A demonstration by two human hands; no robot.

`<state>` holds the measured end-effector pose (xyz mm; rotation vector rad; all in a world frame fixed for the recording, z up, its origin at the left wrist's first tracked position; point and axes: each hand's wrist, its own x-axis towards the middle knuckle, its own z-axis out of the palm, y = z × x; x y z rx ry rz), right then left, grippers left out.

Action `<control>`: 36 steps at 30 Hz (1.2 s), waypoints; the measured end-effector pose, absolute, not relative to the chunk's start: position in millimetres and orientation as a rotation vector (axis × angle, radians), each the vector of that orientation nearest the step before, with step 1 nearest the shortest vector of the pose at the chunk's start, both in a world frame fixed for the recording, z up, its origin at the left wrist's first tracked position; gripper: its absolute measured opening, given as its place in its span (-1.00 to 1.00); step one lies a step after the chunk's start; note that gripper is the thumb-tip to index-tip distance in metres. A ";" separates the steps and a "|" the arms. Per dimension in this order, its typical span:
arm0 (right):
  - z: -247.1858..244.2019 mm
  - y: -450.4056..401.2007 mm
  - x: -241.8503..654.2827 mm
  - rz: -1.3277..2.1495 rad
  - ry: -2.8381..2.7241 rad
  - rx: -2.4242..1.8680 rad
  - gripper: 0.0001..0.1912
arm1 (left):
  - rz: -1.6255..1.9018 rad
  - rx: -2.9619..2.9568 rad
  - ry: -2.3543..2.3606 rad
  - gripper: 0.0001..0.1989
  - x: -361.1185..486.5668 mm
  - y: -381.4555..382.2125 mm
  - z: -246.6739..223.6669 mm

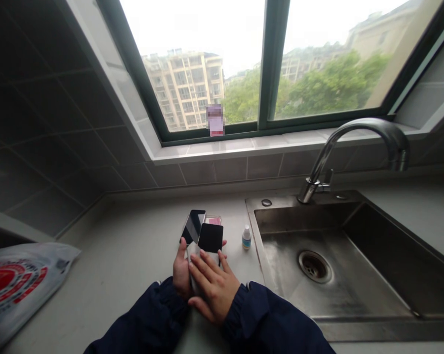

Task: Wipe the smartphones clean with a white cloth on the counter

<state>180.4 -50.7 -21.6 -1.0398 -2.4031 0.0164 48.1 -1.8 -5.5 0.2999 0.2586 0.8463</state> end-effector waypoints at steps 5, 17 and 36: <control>-16.4 -46.3 187.0 -0.080 -2.422 -1.115 -0.30 | 0.823 0.293 0.228 -0.13 53.6 -4.2 -2.6; -22.5 -44.0 186.4 -0.090 -2.401 -1.100 -0.34 | 0.838 0.243 0.282 -0.24 53.7 -3.5 -6.2; -10.4 -50.4 183.5 0.026 -2.330 -0.763 -0.65 | 0.895 0.302 0.304 -0.12 43.8 1.2 -5.7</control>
